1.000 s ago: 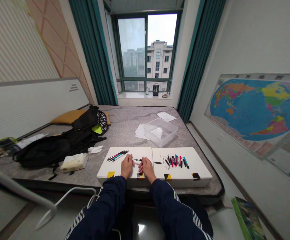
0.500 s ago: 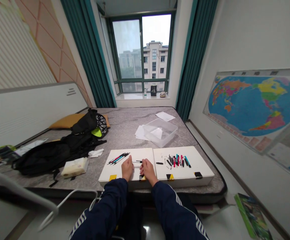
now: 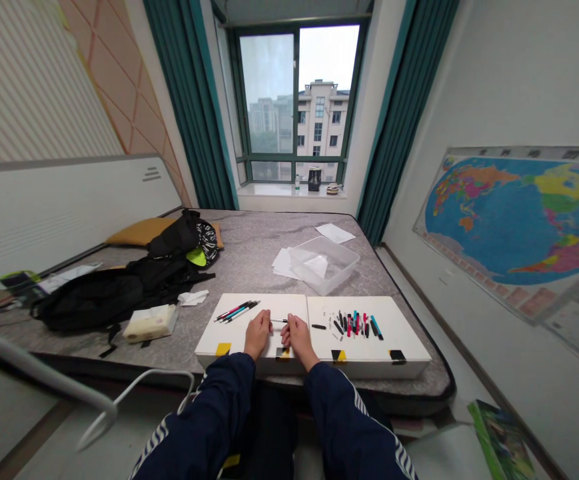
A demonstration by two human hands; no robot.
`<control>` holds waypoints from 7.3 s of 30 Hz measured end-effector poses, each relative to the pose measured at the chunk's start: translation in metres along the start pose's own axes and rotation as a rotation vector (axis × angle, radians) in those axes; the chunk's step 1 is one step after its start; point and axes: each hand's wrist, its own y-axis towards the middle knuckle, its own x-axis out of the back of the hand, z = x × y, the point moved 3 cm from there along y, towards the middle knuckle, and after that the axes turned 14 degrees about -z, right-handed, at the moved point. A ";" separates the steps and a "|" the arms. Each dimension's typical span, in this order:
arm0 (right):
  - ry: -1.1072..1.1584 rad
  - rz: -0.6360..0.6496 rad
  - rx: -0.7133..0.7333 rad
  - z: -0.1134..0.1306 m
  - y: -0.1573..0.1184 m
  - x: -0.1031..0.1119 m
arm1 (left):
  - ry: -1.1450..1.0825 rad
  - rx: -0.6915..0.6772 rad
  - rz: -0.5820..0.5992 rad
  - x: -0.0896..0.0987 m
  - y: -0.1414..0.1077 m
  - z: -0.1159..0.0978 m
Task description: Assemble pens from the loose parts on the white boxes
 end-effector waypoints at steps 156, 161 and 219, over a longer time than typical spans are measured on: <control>-0.133 -0.240 0.154 0.040 -0.080 0.103 | 0.042 0.073 -0.179 0.006 0.010 0.006; -0.573 -0.563 0.430 0.075 -0.066 0.200 | 0.047 0.063 -0.172 0.005 0.009 0.005; -0.940 -0.424 0.698 0.089 0.005 0.182 | -0.003 0.079 -0.060 0.004 0.008 0.011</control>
